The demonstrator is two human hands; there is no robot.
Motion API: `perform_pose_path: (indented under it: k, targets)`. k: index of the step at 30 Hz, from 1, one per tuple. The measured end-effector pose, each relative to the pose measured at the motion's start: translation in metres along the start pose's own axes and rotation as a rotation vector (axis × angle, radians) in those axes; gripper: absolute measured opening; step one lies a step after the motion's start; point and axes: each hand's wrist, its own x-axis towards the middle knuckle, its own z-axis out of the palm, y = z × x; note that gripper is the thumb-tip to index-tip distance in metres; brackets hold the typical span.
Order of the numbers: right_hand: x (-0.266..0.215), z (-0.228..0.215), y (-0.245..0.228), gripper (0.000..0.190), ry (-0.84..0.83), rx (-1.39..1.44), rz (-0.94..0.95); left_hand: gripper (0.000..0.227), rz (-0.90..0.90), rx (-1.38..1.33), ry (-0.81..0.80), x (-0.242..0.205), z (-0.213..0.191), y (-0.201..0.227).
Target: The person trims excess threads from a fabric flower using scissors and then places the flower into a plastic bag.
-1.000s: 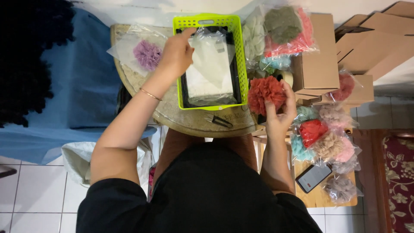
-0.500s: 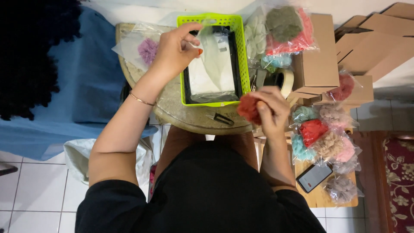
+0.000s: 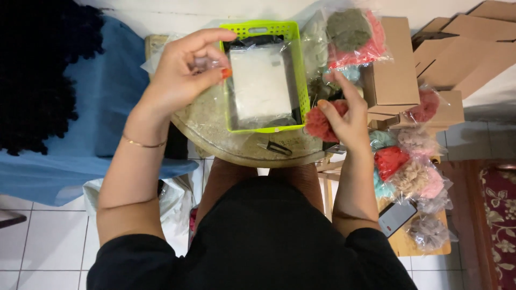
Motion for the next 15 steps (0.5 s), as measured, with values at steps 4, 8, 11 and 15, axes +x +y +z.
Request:
perform_pose_path:
  k: [4, 8, 11, 15]
  targets:
    - [0.009, -0.006, -0.007, 0.055, -0.256, 0.19, 0.0, 0.044, 0.018, -0.028, -0.038, -0.015, -0.007, 0.002]
    - [0.002, 0.001, -0.005, 0.015, -0.233, 0.37, 0.148, 0.053, 0.039, -0.072, -0.119, -0.026, -0.013, -0.018]
    - [0.004, 0.001, -0.022, 0.009, -0.206, 0.453, 0.14, 0.058, -0.073, 0.047, -0.284, -0.024, -0.01, -0.015]
    - [0.006, 0.002, -0.036, 0.007, -0.283, 0.457, 0.069, 0.059, -0.294, 0.025, -0.45, -0.012, 0.014, -0.024]
